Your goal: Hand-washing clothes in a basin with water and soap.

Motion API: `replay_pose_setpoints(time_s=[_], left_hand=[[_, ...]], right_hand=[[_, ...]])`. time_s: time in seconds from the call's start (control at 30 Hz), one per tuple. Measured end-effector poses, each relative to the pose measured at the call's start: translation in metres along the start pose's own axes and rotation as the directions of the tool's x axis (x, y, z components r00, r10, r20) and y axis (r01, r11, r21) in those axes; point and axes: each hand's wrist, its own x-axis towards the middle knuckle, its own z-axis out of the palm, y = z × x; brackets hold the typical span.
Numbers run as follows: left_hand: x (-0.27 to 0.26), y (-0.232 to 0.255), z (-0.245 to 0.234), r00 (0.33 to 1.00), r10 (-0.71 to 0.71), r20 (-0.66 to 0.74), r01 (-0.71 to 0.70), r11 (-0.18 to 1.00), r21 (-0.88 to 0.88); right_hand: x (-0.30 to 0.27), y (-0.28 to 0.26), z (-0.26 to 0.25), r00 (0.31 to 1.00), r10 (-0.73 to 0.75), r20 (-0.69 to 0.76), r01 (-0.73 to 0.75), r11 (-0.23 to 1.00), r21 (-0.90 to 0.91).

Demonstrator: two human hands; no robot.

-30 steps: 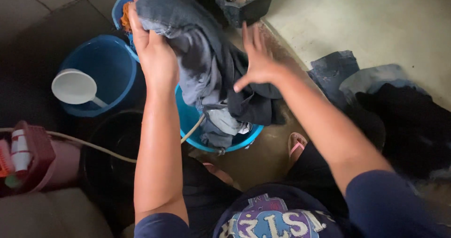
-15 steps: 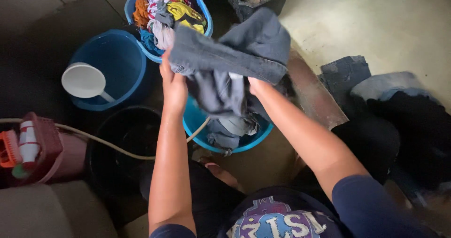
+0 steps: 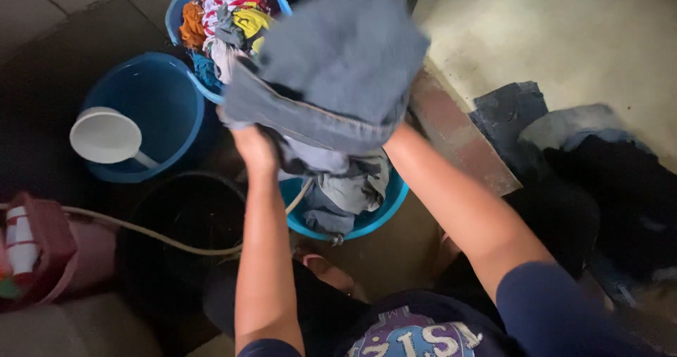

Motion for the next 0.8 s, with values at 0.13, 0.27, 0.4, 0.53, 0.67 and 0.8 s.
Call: replay_pose_setpoints(time_s=[0.13, 0.27, 0.4, 0.53, 0.67, 0.8], left_hand=[[-0.046, -0.148, -0.031, 0.955, -0.205, 0.215, 0.035, 0.797, 0.603], [-0.106, -0.158, -0.027, 0.869, -0.479, 0.123, 0.170, 0.523, 0.835], [-0.119, -0.081, 0.024, 0.479, -0.878, 0.007, 0.240, 0.138, 0.961], [-0.134, -0.080, 0.055, 0.302, -0.951, -0.071, 0.041, -0.061, 0.997], [-0.146, -0.111, 0.060, 0.280, -0.957, -0.072, -0.115, -0.108, 0.988], [-0.185, -0.199, 0.033, 0.255, -0.962, 0.102, -0.581, -0.068, 0.811]], right_hand=[[0.006, 0.023, -0.018, 0.997, 0.058, -0.041, -0.065, 0.979, -0.193], [0.021, 0.063, -0.031, 0.988, 0.123, -0.096, -0.150, 0.918, -0.368], [0.039, 0.094, -0.043, 0.973, 0.176, -0.149, -0.229, 0.819, -0.526], [0.022, 0.052, -0.004, 0.727, -0.599, -0.334, 0.325, 0.730, -0.601], [0.025, 0.067, 0.049, 0.883, -0.469, 0.012, 0.378, 0.696, -0.611], [0.040, 0.143, 0.086, 0.974, -0.146, 0.174, 0.217, 0.825, -0.522]])
